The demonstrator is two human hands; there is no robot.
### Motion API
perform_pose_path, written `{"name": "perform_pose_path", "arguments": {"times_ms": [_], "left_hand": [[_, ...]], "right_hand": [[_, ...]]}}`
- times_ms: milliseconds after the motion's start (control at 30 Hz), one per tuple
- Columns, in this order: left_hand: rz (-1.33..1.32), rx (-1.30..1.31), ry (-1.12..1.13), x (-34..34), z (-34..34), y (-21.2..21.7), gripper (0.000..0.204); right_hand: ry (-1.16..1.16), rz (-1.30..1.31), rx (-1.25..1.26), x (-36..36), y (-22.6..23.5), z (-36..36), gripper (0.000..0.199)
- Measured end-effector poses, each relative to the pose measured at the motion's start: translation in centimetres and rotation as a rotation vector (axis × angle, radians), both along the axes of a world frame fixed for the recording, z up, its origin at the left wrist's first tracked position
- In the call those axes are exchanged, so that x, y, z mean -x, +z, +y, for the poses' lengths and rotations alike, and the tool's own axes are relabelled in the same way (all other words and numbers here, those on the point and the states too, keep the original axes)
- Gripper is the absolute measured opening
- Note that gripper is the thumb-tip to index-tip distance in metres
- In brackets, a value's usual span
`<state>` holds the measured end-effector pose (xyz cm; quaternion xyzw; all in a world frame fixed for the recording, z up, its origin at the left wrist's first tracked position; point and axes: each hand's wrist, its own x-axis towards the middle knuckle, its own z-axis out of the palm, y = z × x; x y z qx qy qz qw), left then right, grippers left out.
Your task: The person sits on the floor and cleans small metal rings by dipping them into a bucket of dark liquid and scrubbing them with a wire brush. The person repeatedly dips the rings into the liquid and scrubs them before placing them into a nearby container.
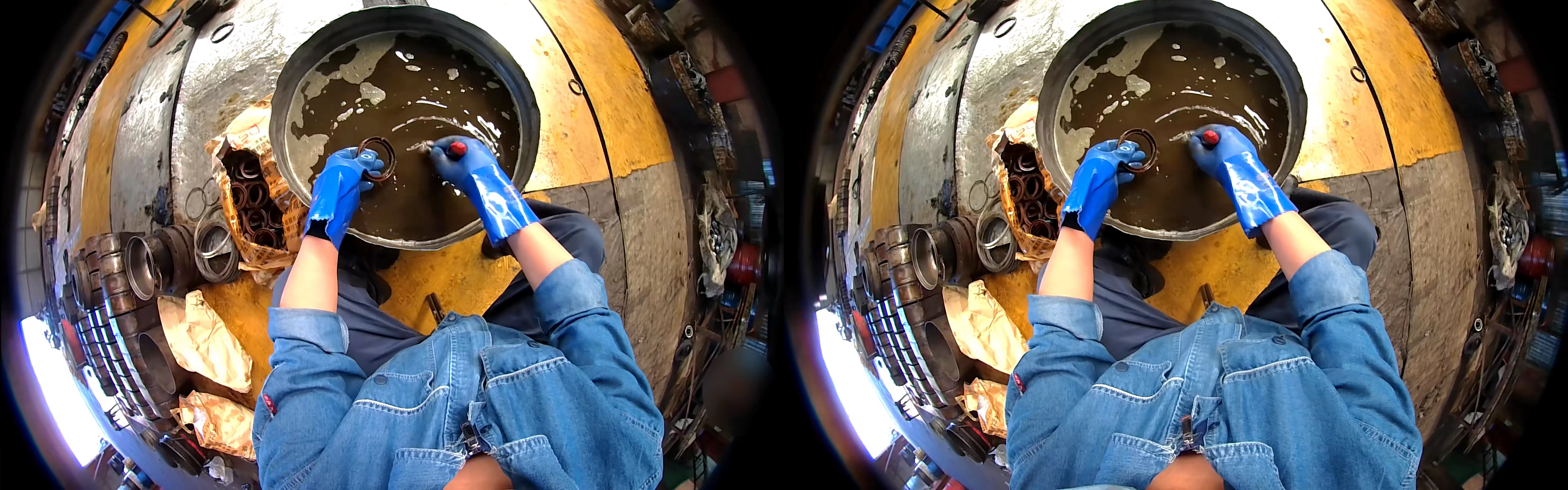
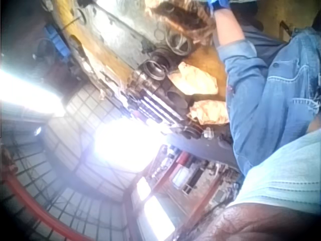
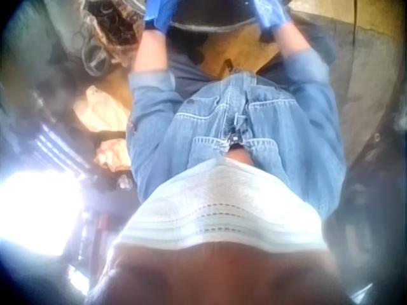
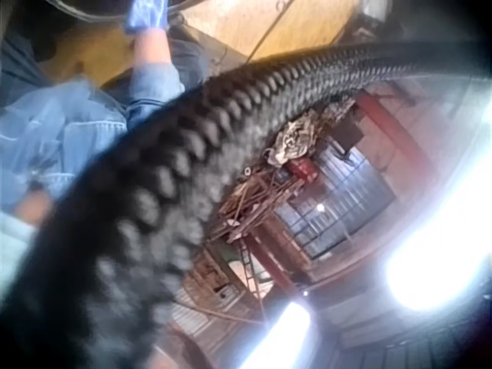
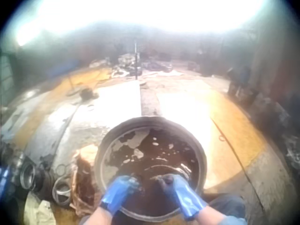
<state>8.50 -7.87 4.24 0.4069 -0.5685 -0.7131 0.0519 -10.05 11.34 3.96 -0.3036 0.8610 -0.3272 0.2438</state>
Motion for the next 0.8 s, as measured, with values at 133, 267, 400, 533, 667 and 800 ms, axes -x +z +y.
{"name": "perform_pose_path", "arguments": {"times_ms": [133, 267, 400, 533, 667, 800], "left_hand": [[0.029, -0.002, -0.046, -0.1, 0.1, -0.1, 0.027], [0.177, -0.036, -0.098, 0.5, -0.7, -2.4, 0.026], [-0.042, 0.233, -0.126, 1.2, -0.3, -1.6, 0.027], [-0.028, 0.321, -0.062, 0.8, 0.4, -1.4, 0.030], [0.014, 0.378, -0.028, 1.0, 0.4, -2.0, 0.037], [0.009, 0.345, -0.013, 0.7, 0.4, -1.6, 0.040]], "right_hand": [[0.204, -0.064, 0.466, -2.7, 3.1, -1.8, 0.028], [0.265, 0.152, 0.446, -2.3, 3.4, -3.4, 0.027], [0.082, -0.072, 0.132, -1.8, 3.7, -3.7, 0.029], [-0.114, -0.229, -0.243, -2.0, 5.8, -5.2, 0.030], [-0.129, -0.459, -0.054, -0.9, 2.3, -3.9, 0.035], [-0.144, -0.658, 0.224, -1.1, 0.7, -1.8, 0.039]]}}
